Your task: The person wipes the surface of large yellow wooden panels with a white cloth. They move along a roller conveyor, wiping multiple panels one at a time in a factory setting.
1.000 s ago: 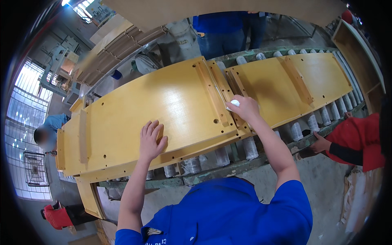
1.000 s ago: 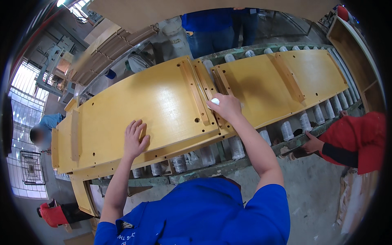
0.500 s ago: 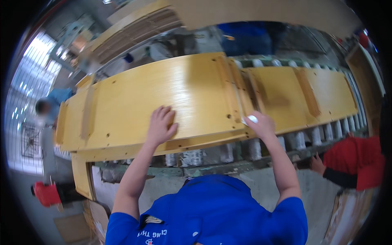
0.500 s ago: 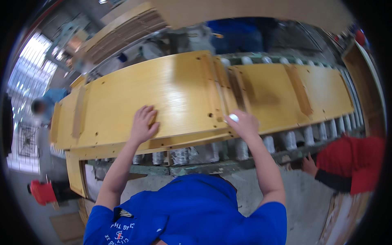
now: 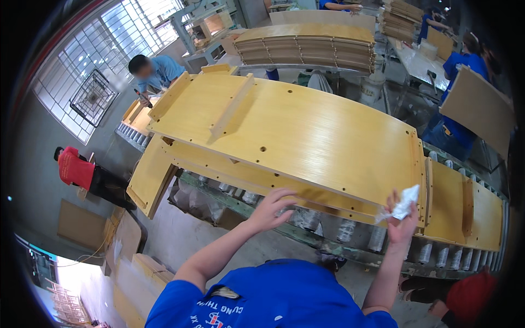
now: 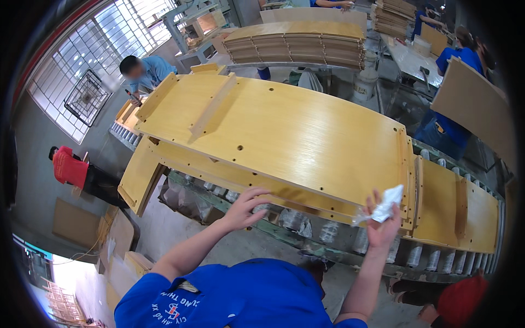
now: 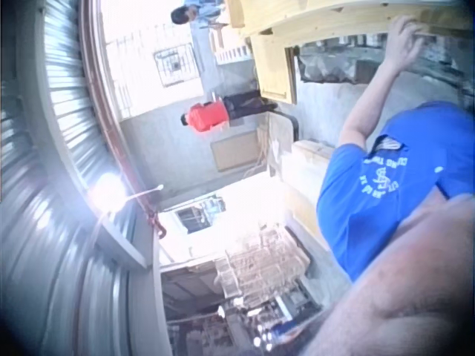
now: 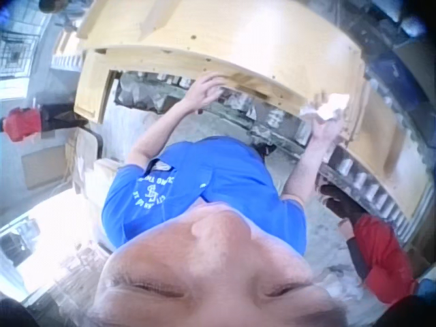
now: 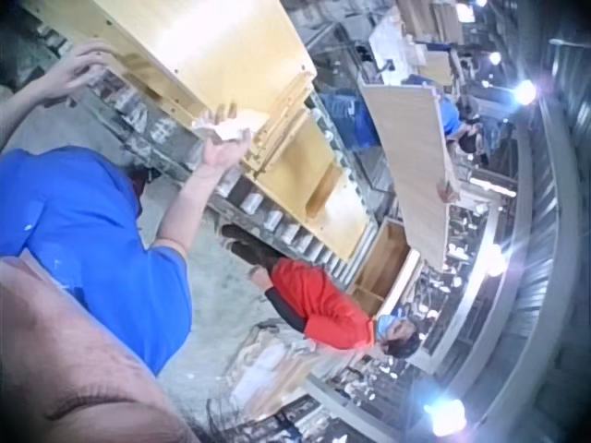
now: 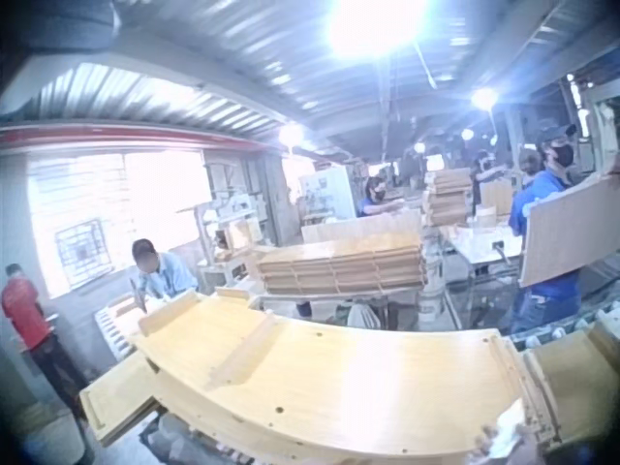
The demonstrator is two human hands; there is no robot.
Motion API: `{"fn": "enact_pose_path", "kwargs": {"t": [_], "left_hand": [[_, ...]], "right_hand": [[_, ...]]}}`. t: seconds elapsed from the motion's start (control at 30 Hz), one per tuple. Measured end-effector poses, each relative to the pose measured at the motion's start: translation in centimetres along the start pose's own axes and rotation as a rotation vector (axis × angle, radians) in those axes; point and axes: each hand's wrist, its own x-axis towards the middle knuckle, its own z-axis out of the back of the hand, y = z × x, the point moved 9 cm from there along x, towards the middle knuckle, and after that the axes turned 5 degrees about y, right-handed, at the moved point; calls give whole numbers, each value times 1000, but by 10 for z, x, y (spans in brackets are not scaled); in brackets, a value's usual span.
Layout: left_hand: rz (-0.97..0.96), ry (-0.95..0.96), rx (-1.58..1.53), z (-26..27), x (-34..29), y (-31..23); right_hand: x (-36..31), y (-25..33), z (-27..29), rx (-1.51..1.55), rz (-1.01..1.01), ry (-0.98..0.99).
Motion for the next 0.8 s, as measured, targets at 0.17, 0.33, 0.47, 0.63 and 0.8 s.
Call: {"fn": "enact_pose_path", "kwargs": {"t": [0.17,0.33,0.47,0.63,0.8], "left_hand": [[253,-221,47,97,-101,84],[207,-344,202,186,-110,131],[205,-506,312,258,-80,178],[258,-424,542,299,-21,246],[360,-306,748,291,29,285]], "right_hand": [[20,-130,-80,117,-276,277],[60,-228,-172,-106,-365,404],[99,-274,-255,-444,-247,461],[165,-316,-324,-728,-121,436],[259,-311,-353,-1075,306,289]]}}
